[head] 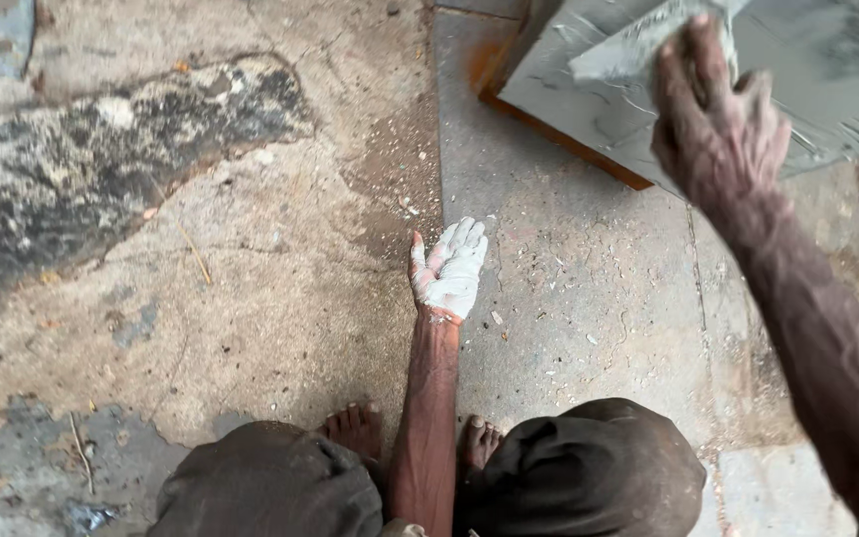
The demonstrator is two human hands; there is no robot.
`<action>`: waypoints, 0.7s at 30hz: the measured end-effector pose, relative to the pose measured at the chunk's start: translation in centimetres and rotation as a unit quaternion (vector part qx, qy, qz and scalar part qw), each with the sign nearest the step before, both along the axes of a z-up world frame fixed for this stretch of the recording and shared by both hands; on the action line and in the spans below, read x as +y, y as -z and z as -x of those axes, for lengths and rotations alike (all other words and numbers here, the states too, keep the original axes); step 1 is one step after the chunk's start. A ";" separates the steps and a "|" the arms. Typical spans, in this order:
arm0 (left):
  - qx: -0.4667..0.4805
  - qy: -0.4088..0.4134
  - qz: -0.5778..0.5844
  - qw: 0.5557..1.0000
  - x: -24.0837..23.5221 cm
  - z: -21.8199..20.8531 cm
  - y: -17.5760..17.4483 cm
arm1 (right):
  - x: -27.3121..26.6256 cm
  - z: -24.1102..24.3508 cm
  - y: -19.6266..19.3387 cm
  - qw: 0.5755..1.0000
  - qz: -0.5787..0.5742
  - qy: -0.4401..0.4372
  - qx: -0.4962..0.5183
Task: The person applies a white plaster-like substance to the lower section of a dark vertical pillar using a trowel. They repeatedly scoop material from their left hand and spread it onto the pillar's surface.
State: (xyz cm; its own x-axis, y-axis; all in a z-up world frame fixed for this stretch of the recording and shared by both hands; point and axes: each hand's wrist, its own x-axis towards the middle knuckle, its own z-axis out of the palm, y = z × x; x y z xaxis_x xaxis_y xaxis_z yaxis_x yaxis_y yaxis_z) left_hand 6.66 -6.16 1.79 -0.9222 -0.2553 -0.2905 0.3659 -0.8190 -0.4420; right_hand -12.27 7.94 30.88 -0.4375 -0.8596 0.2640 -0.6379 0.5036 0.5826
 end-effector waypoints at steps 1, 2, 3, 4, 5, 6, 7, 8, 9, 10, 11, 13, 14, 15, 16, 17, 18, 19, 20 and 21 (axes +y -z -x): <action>-0.016 -0.003 -0.007 1.000 -0.2 -0.2 0.6 | -1.2 0.5 -0.2 1.000 -0.016 0.013 -0.004; -0.032 -0.006 -0.014 0.999 -0.3 -0.5 1.1 | -2.4 1.0 -0.3 0.999 -0.032 0.025 -0.008; -0.046 -0.008 -0.021 0.999 -0.4 -0.6 1.5 | -3.3 1.4 -0.4 0.998 -0.047 0.040 -0.010; -0.045 -0.012 -0.020 0.999 -0.4 -0.7 1.8 | -4.0 1.7 -0.4 0.998 -0.052 0.027 0.006; -0.043 -0.015 -0.020 0.999 -0.4 -1.0 2.1 | -4.6 1.9 -0.4 0.998 -0.056 0.016 0.022; -0.041 -0.018 -0.019 0.999 -0.4 -1.1 2.4 | -5.0 2.1 -0.3 0.997 -0.060 0.005 0.038; -0.048 -0.013 -0.024 0.998 -0.2 -1.2 2.6 | -5.4 2.4 -0.3 0.997 -0.066 0.010 0.042; -0.054 -0.008 -0.029 0.998 0.1 -1.2 2.7 | -5.7 2.6 -0.4 0.996 -0.073 0.015 0.046; -0.060 -0.002 -0.033 0.998 0.2 -1.3 2.9 | -5.9 2.8 -0.3 0.995 -0.079 0.021 0.049; -0.065 -0.004 -0.035 0.997 0.4 -1.3 3.1 | -6.1 2.9 -0.3 0.996 -0.079 0.015 0.049; -0.071 -0.005 -0.037 0.997 0.5 -1.3 3.3 | -6.2 2.9 -0.2 0.996 -0.078 0.010 0.049; -0.064 -0.008 -0.042 0.997 0.8 -1.2 3.7 | -6.2 3.1 0.1 0.996 -0.081 0.011 0.043; -0.052 -0.011 -0.046 0.998 1.0 -1.0 3.9 | -6.3 3.3 0.1 0.995 -0.086 0.016 0.037; -0.041 -0.012 -0.048 0.998 1.2 -1.0 4.1 | -6.2 3.3 0.3 0.995 -0.089 0.024 0.030; -0.048 -0.009 -0.051 0.997 1.4 -1.0 4.3 | -6.2 3.4 0.4 0.995 -0.091 0.025 0.036; -0.056 -0.010 -0.054 0.997 1.5 -1.0 4.5 | -6.4 3.6 0.5 0.995 -0.092 0.023 0.042; -0.063 -0.010 -0.057 0.996 1.5 -1.1 4.7 | -6.5 3.7 0.6 0.994 -0.094 0.022 0.048; -0.054 -0.012 -0.057 0.997 1.5 -1.2 4.9 | -6.5 3.8 0.8 0.994 -0.097 0.024 0.038; -0.045 -0.014 -0.058 0.997 1.6 -1.3 5.1 | -6.5 3.9 0.9 0.994 -0.100 0.026 0.029; -0.036 -0.014 -0.058 0.998 1.7 -1.3 5.2 | -6.4 4.0 1.0 0.994 -0.103 0.030 0.019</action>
State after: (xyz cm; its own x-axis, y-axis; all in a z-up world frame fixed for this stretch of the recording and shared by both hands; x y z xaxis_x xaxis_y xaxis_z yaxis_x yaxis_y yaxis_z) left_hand 8.01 -4.50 -3.43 -0.8907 -0.2420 -0.3848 0.4225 -0.7530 -0.5045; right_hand -16.31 1.49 29.88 -0.4829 -0.8696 0.1034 -0.5854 0.4083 0.7004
